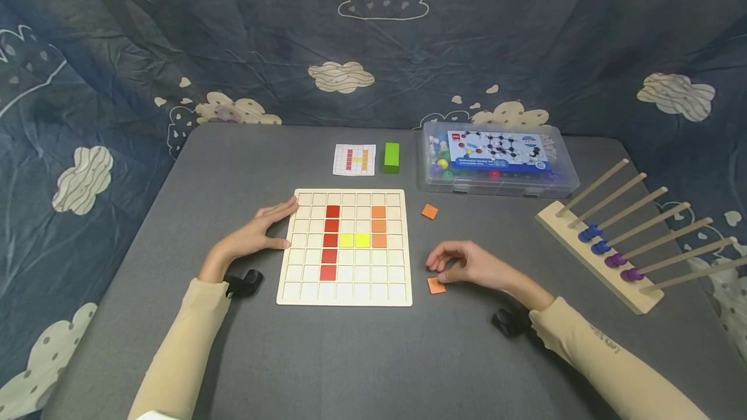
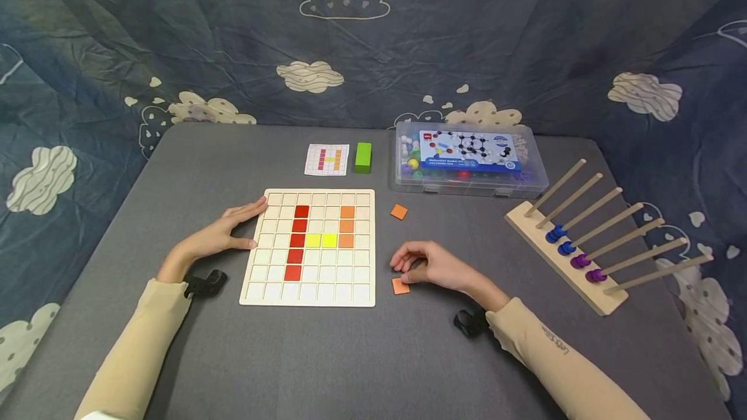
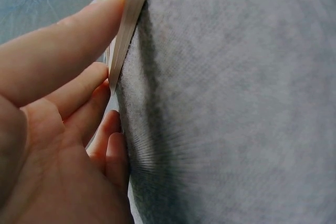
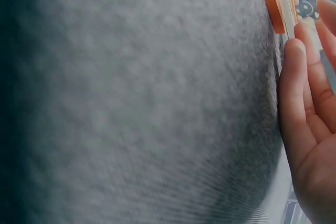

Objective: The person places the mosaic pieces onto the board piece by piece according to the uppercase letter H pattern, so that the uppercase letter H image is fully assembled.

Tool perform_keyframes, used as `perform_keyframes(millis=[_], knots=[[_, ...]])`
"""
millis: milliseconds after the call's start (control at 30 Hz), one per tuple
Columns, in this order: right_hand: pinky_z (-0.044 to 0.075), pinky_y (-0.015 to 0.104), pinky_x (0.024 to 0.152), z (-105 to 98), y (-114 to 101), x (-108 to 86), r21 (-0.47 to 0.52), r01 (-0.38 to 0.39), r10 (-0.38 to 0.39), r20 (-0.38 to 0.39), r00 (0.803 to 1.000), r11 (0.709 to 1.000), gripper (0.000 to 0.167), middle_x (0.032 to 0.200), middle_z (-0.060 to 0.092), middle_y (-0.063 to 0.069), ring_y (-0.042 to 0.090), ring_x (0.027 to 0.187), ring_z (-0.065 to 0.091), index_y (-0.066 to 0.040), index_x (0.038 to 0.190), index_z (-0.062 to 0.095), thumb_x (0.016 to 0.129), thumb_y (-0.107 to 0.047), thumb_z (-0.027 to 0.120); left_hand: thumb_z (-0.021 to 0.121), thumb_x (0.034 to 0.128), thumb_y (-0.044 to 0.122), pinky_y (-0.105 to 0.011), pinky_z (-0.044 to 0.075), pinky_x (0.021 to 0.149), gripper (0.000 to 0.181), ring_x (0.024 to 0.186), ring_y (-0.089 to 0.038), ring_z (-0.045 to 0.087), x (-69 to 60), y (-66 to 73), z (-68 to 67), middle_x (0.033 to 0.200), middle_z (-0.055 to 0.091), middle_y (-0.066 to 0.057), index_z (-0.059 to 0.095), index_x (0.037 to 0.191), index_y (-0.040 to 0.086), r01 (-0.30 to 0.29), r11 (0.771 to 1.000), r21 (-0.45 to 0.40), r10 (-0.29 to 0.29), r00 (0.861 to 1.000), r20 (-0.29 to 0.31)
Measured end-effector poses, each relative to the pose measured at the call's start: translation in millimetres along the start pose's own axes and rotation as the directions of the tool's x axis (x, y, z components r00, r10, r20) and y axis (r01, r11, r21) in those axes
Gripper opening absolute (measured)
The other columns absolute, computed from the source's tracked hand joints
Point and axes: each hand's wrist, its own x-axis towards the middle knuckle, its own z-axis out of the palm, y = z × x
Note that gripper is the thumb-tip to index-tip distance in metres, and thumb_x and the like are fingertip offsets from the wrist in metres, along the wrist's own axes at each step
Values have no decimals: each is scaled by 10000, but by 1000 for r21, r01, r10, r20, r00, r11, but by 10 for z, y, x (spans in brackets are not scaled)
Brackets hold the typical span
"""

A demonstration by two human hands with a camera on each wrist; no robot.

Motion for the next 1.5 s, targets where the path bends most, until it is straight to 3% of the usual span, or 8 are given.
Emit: perform_keyframes(millis=[233, 500, 700, 1100, 1500], knots=[[470, 278, 643, 81, -39, -30, -199, 17, -19, -8, 1000, 980, 254, 917, 629, 28, 201, 803, 549, -92, 1015, 673, 790, 1, 745, 752, 825, 159, -595, 105, 1068, 856, 1391, -369, 103, -2, -6, 2, 1583, 117, -137, 249, 1504, 25, 0, 1000, -1, 0, 1000, 3], [449, 266, 640, 160, -104, -16, -353, 58, -56, 16, 998, 934, 288, 846, 590, -32, 152, 758, 528, -118, 961, 671, 749, 58, 755, 750, 826, 155, -592, 101, 1069, 851, 1390, -371, 105, -6, -12, 0, 1582, 120, -139, 252, 1504, 26, -4, 1000, -7, 4, 1000, 3], [444, 260, 626, 143, -100, 11, -325, 49, -47, 14, 999, 944, 254, 777, 571, -40, 117, 717, 517, -117, 916, 666, 752, 60, 746, 748, 825, 143, -591, 99, 1068, 844, 1390, -372, 104, -3, -15, -2, 1582, 117, -140, 258, 1501, 22, -7, 1000, -16, 7, 1000, 3], [463, 265, 590, 88, -195, 243, -143, 37, -37, 2, 999, 989, 168, 754, 611, 20, 150, 666, 543, -50, 946, 645, 814, -23, 745, 749, 824, 144, -593, 105, 1066, 844, 1389, -372, 109, 0, -9, -5, 1581, 121, -143, 260, 1502, 26, -6, 1000, -11, 7, 1000, 6], [456, 266, 638, 274, -357, 696, -185, 106, -111, -18, 994, 977, 108, 793, 618, 21, 158, 705, 554, -35, 934, 648, 844, -12, 703, 757, 818, 148, -591, 114, 1066, 850, 1391, -366, 108, 1, -11, -2, 1582, 127, -134, 266, 1503, 33, -5, 1000, -16, 5, 1000, -2]])
